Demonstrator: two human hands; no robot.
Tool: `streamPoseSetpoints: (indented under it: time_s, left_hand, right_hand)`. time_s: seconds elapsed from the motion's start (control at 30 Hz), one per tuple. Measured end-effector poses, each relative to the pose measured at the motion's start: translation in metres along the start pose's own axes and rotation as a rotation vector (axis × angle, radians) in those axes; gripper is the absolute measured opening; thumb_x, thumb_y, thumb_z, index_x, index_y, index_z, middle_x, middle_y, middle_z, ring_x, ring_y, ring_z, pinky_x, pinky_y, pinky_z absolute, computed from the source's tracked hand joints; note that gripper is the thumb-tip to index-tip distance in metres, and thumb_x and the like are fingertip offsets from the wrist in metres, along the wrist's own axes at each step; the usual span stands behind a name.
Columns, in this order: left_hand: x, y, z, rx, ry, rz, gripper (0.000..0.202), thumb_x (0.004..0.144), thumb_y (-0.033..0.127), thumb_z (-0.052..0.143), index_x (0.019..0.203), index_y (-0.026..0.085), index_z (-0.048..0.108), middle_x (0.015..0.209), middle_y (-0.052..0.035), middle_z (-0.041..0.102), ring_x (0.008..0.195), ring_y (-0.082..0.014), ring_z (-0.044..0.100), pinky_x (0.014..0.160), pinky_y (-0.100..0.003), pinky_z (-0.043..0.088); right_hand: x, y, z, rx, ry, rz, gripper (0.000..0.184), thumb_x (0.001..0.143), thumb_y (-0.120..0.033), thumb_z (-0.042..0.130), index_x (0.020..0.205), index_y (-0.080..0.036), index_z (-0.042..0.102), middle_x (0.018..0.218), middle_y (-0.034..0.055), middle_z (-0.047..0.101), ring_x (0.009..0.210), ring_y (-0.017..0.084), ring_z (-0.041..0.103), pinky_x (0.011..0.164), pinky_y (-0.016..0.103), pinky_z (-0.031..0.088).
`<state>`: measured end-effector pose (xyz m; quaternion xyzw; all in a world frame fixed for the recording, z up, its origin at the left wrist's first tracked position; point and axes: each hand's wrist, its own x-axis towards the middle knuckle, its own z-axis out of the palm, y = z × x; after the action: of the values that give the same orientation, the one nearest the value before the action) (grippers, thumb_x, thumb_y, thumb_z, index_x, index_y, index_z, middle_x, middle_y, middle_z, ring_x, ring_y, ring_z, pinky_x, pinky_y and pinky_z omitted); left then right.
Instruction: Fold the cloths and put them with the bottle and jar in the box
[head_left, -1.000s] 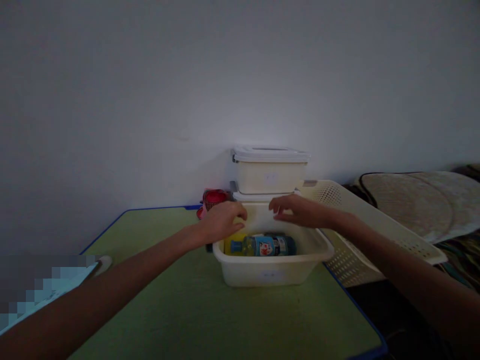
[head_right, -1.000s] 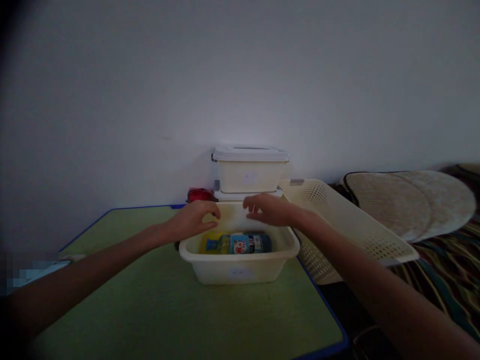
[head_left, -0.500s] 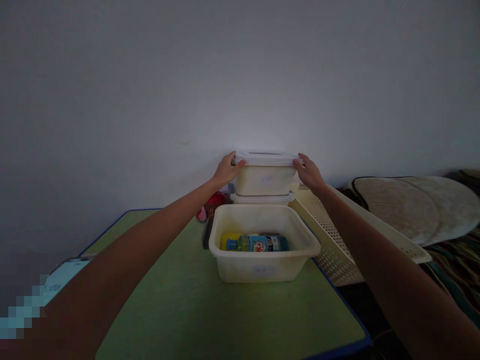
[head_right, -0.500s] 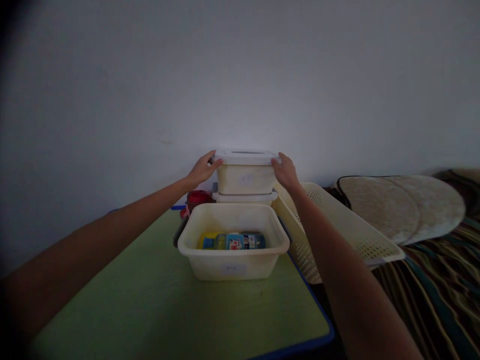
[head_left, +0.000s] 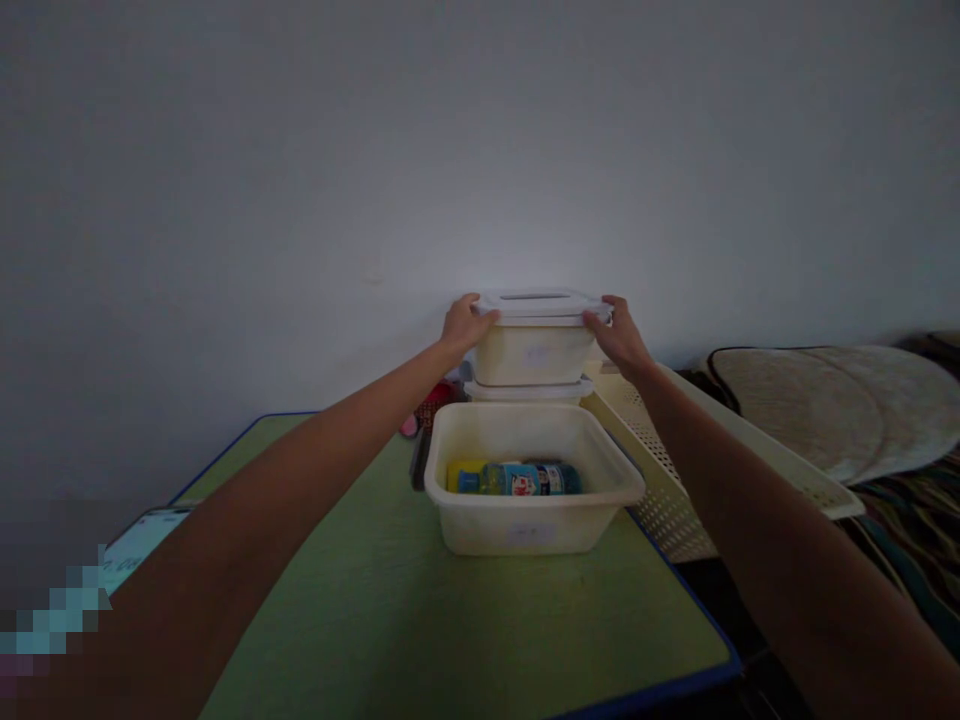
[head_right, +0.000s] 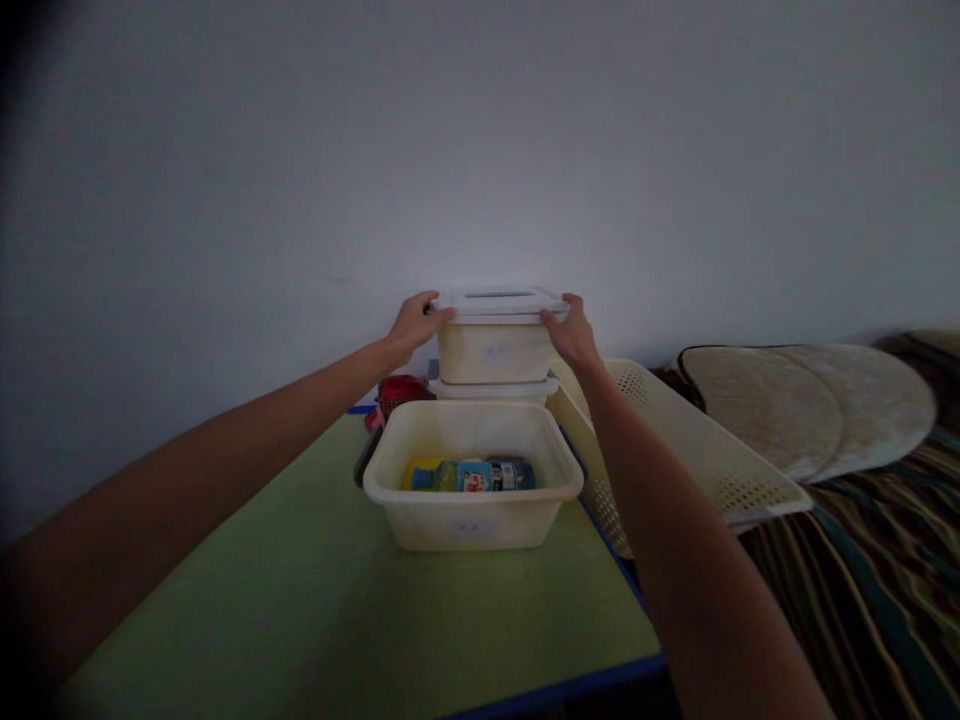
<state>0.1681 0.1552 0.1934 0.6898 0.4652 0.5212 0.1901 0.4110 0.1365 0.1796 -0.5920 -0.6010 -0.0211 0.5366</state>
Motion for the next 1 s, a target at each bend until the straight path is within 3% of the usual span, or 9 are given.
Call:
streamPoseSetpoints:
  time_s: [0.23,0.37,0.53,0.73,0.87,1.0]
  left_hand:
    - [-0.006,-0.004,0.001,-0.388,0.108,-0.011,0.058,0.064,0.008,0.066,0.119,0.004,0.047,0.126,-0.0179,0.050,0.119,-0.0208,0.045,0.100,-0.028,0.034]
    - [-0.015,0.003,-0.001,-0.595,0.154,-0.013,0.054,0.064,0.001,0.064,0.116,0.005,0.048,0.128,-0.0175,0.049,0.118,-0.0187,0.047,0.100,-0.026,0.035]
    - [-0.025,0.012,-0.011,-0.777,0.199,-0.084,0.049,0.064,-0.003,0.064,0.110,0.009,0.051,0.125,-0.0150,0.052,0.116,-0.0188,0.050,0.095,-0.028,0.042]
    - [-0.037,0.015,-0.027,-0.956,0.331,-0.184,0.050,0.071,0.005,0.064,0.117,0.010,0.045,0.122,-0.0163,0.055,0.104,-0.0185,0.059,0.086,-0.027,0.048]
    - [-0.055,0.015,-0.041,-0.965,0.426,-0.222,0.061,0.071,0.004,0.063,0.125,0.014,0.037,0.118,-0.0129,0.058,0.101,-0.0159,0.060,0.086,-0.025,0.048]
    - [-0.084,0.012,-0.058,-0.953,0.387,-0.218,0.065,0.066,0.000,0.065,0.123,0.015,0.040,0.116,-0.0124,0.060,0.101,-0.0175,0.060,0.086,-0.026,0.048]
  right_hand:
    - [0.002,-0.009,-0.005,0.005,0.131,-0.148,0.060,0.070,-0.052,0.057,0.116,-0.016,0.043,0.107,0.0129,0.056,0.099,0.028,0.054,0.088,0.046,0.042]
    - [0.000,-0.011,-0.004,0.049,0.189,-0.222,0.062,0.069,-0.056,0.058,0.116,-0.019,0.045,0.110,0.0114,0.055,0.102,0.027,0.054,0.090,0.046,0.042]
    - [-0.009,-0.018,-0.006,0.141,0.252,-0.262,0.054,0.068,-0.048,0.063,0.112,-0.020,0.048,0.112,0.0112,0.055,0.103,0.026,0.055,0.087,0.045,0.045]
    - [-0.036,-0.058,-0.013,0.369,0.297,-0.294,0.039,0.068,-0.035,0.066,0.103,-0.022,0.055,0.104,0.0070,0.059,0.099,0.022,0.057,0.082,0.039,0.049]
    - [-0.063,-0.082,-0.018,0.596,0.373,-0.136,0.023,0.067,-0.026,0.065,0.089,-0.020,0.064,0.072,-0.0009,0.062,0.068,0.013,0.061,0.075,0.034,0.051]
    - [-0.095,-0.092,-0.030,0.790,0.331,0.066,0.006,0.067,-0.017,0.064,0.071,-0.020,0.067,0.068,-0.0041,0.064,0.057,0.006,0.058,0.061,0.022,0.052]
